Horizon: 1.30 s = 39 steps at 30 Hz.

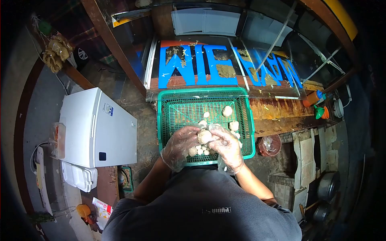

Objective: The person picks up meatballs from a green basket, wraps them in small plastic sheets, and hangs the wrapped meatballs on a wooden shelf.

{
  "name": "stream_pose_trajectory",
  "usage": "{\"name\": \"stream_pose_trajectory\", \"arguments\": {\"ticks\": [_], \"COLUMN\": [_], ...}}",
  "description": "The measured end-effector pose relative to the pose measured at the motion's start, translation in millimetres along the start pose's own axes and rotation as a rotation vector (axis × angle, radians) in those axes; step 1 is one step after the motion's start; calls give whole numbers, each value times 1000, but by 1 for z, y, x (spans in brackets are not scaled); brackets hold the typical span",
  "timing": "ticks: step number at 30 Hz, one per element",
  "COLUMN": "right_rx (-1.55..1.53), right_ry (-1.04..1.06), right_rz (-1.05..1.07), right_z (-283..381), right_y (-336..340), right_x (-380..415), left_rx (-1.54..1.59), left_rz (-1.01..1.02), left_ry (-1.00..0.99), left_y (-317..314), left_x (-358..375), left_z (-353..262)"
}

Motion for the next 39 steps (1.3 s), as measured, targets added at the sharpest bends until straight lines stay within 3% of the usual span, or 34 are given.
{"name": "stream_pose_trajectory", "arguments": {"ticks": [1, 2, 3, 5, 7, 10, 14, 16, 21, 23, 24, 26, 27, 29, 33, 35, 39], "right_rx": [-227, -227, -173, -119, -333, -457, -523, -743, -639, -616, -599, -581, -597, -611, -588, -581, -551], "right_ry": [-109, -111, -82, -55, -292, -359, -434, -438, -458, -454, -470, -485, -495, -505, -494, -520, -542], "right_rz": [-37, -36, -29, -24, -4, -171, -210, -157, -152, -146, -129, -113, -122, -128, -93, -52, 18], "right_z": [-7, -8, -7, -12, -40, -52, -55, -58, -62, -66, -68, -68, -67, -68, -59, -58, -59], "right_y": [-1, -1, -1, 2, 2, 6, 5, -1, -1, 1, 1, 3, 4, 5, 1, -1, -2], "right_x": [1, 1, 0, 0, 4, 1, -1, -2, -4, -3, -3, -5, -6, -7, -10, -10, -8], "left_rx": [-192, -385, -384, -230, -187, -172, -273, -319, -448, -923, -923, -758, -758, -1101, -1048, -865, -547], "left_rz": [77, 154, 152, 81, 42, -1, 1, -22, -77, 63, 61, -41, -42, 123, 80, 2, -144], "left_ry": [-146, -293, -292, -62, -51, -36, -121, -127, -159, -696, -695, -438, -438, -777, -652, -436, -258], "left_y": [-3, -9, -8, 1, 0, -5, -6, -10, -5, -20, -21, -7, -4, -22, -22, -8, 1], "left_x": [0, 3, 2, -4, -4, -1, -2, -2, -4, 9, 10, 0, -1, 10, 9, 2, -2], "left_z": [-7, -13, -13, 2, 5, -1, -5, -9, -9, -27, -28, -22, -24, -35, -33, -21, -14]}}
Point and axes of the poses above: each hand's wrist, its own x-axis away from the middle knuckle, its own y-axis out of the back of the hand, z = x × y, the point moved 8 cm from there along -x, towards the middle knuckle, and after that the axes turned 2 degrees about -z, right-handed, at the moved point
